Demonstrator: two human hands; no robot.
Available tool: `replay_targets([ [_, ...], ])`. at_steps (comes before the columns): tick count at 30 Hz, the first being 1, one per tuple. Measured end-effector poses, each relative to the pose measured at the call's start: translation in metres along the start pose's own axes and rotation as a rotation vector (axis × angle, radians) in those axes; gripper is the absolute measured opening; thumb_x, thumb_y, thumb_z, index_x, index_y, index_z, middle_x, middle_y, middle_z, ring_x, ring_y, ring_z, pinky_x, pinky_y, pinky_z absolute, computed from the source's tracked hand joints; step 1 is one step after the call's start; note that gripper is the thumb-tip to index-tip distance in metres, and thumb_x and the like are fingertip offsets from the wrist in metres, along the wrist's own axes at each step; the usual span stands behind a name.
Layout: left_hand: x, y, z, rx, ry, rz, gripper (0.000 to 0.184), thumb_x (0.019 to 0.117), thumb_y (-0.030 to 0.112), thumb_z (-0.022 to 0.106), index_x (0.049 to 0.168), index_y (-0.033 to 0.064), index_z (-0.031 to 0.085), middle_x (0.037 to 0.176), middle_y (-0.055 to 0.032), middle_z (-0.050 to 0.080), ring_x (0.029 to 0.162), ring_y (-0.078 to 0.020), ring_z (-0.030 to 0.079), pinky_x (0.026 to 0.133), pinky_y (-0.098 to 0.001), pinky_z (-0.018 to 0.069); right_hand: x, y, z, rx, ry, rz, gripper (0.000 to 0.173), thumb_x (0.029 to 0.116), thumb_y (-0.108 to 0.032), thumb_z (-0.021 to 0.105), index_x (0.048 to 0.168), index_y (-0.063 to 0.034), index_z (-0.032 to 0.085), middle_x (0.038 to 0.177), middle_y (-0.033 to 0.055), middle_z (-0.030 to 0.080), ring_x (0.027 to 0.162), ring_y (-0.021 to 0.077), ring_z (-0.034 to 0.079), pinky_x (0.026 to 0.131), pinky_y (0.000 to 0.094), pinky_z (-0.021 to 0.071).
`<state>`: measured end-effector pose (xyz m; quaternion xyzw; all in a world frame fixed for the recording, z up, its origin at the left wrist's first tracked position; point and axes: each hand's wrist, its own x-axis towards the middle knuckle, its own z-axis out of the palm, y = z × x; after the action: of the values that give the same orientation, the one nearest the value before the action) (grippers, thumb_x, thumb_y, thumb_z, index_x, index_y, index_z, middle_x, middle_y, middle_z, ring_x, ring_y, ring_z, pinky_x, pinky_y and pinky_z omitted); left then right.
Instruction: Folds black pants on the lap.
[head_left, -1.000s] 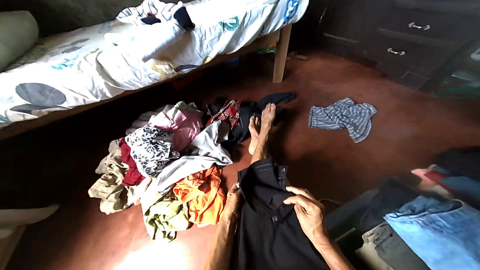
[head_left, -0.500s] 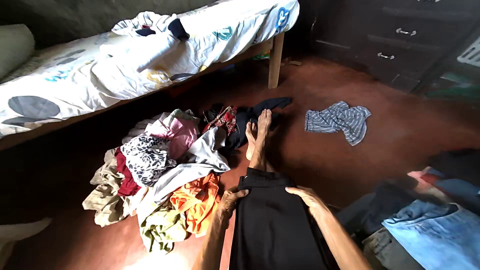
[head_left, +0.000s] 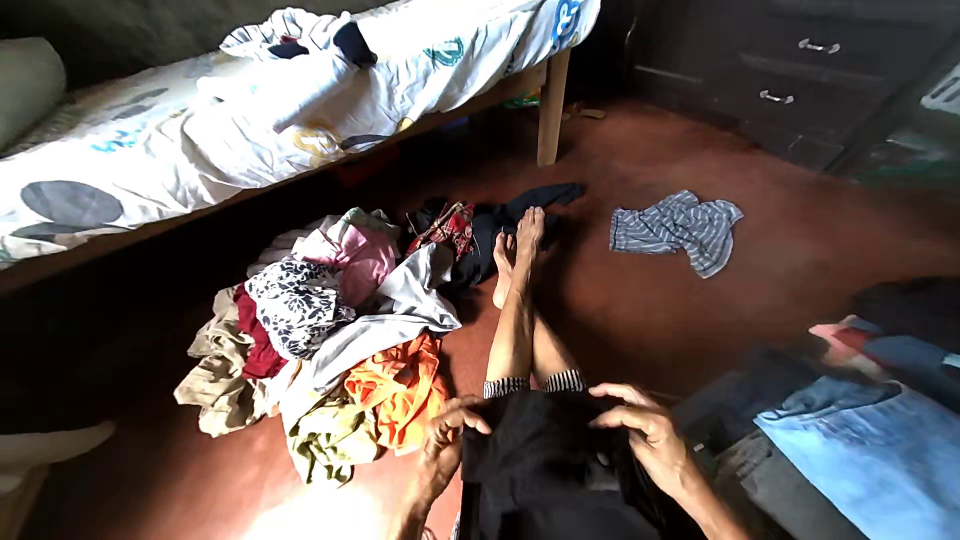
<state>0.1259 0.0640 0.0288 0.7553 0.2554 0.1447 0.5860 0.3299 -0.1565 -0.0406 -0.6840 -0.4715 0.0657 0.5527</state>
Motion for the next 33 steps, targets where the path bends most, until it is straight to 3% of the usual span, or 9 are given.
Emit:
replay_targets([
  [2,-0.006,0.001,0.012,0.149,0.029,-0.010,0.023,0.0860,-0.020,0.053,0.092,-0.0117,0.074,0.120,-0.0280,0.068,0.126,-0.0323,0.058,0.114,-0.0409,0.0394,-0.005,0.005,0.008,-0.066,0.054,-0.005,0.037,0.0840,0.007,0.049,0.084,-0.0115,0.081,0.120,0.0091,0.073,0.121,0.0173,0.063,0.107,0.0292,0.0478],
  [5,-0.004,-0.078,0.010,0.184,0.031,0.426,0.026,0.0910,0.001,0.053,0.087,0.0079,0.078,0.121,-0.0124,0.072,0.128,-0.0225,0.059,0.113,-0.0391,0.0415,0.001,0.002,0.007,-0.121,0.043,0.014,0.040,0.0835,0.007,0.048,0.082,-0.0141,0.081,0.120,0.0064,0.074,0.121,0.0194,0.064,0.106,0.0368,0.0494],
  [7,0.000,-0.091,0.003,0.057,-0.014,0.447,0.031,0.0958,0.005,0.048,0.089,0.0084,0.078,0.121,-0.0103,0.072,0.128,-0.0203,0.059,0.113,-0.0392,0.0426,0.006,-0.002,-0.003,-0.122,-0.047,0.070,0.044,0.0836,0.008,0.044,0.084,-0.0145,0.082,0.123,0.0049,0.073,0.123,0.0204,0.063,0.106,0.0422,0.0489],
  [10,0.005,-0.068,0.001,-0.177,0.121,0.102,0.033,0.0970,0.003,0.039,0.108,-0.0052,0.069,0.117,-0.0129,0.072,0.111,-0.0187,0.068,0.096,-0.0380,0.0561,0.016,-0.009,-0.014,0.114,-0.007,0.281,0.040,0.0957,-0.001,0.036,0.113,0.0035,0.073,0.129,0.0145,0.068,0.127,0.0199,0.061,0.111,0.0366,0.0477],
  [12,0.009,-0.012,0.007,-0.137,0.165,-0.283,0.034,0.1079,0.008,0.041,0.134,-0.0098,0.052,0.133,-0.0228,0.060,0.117,-0.0265,0.061,0.097,-0.0411,0.0507,0.025,-0.021,-0.014,0.184,0.069,0.573,0.043,0.1023,-0.019,0.045,0.136,0.0060,0.058,0.139,0.0196,0.060,0.131,0.0235,0.057,0.110,0.0383,0.0457],
  [18,0.002,0.037,0.025,0.071,0.032,-0.537,0.054,0.0905,-0.001,0.072,0.138,-0.0102,0.049,0.130,-0.0249,0.062,0.120,-0.0251,0.062,0.105,-0.0364,0.0475,0.010,-0.032,-0.012,0.125,-0.190,0.890,0.083,0.0724,-0.026,0.087,0.143,-0.0018,0.050,0.135,0.0157,0.061,0.127,0.0206,0.058,0.109,0.0381,0.0469],
  [23,-0.012,0.036,0.025,-0.001,0.084,-0.505,0.051,0.0848,-0.014,0.068,0.133,-0.0120,0.052,0.126,-0.0219,0.064,0.115,-0.0186,0.062,0.102,-0.0314,0.0484,-0.012,-0.036,-0.018,0.069,-0.205,0.662,0.076,0.0760,-0.019,0.078,0.144,0.0002,0.051,0.144,0.0187,0.054,0.136,0.0238,0.050,0.114,0.0385,0.0411],
  [29,-0.004,-0.004,0.015,-0.270,0.114,-0.139,0.032,0.0811,-0.012,0.066,0.111,-0.0042,0.059,0.097,-0.0073,0.070,0.091,-0.0091,0.068,0.085,-0.0286,0.0572,-0.014,-0.033,-0.016,0.108,0.009,0.397,0.040,0.0785,-0.006,0.073,0.117,0.0001,0.065,0.101,0.0032,0.072,0.090,0.0024,0.068,0.081,0.0219,0.0579],
  [33,0.008,-0.022,0.001,-0.335,0.019,0.190,0.035,0.0796,-0.003,0.070,0.113,0.0046,0.063,0.103,0.0012,0.071,0.097,-0.0082,0.068,0.089,-0.0290,0.0577,-0.002,-0.031,-0.016,0.191,0.129,0.056,0.018,0.0890,-0.013,0.070,0.105,-0.0058,0.070,0.110,0.0005,0.074,0.106,0.0057,0.068,0.095,0.0233,0.0565],
])
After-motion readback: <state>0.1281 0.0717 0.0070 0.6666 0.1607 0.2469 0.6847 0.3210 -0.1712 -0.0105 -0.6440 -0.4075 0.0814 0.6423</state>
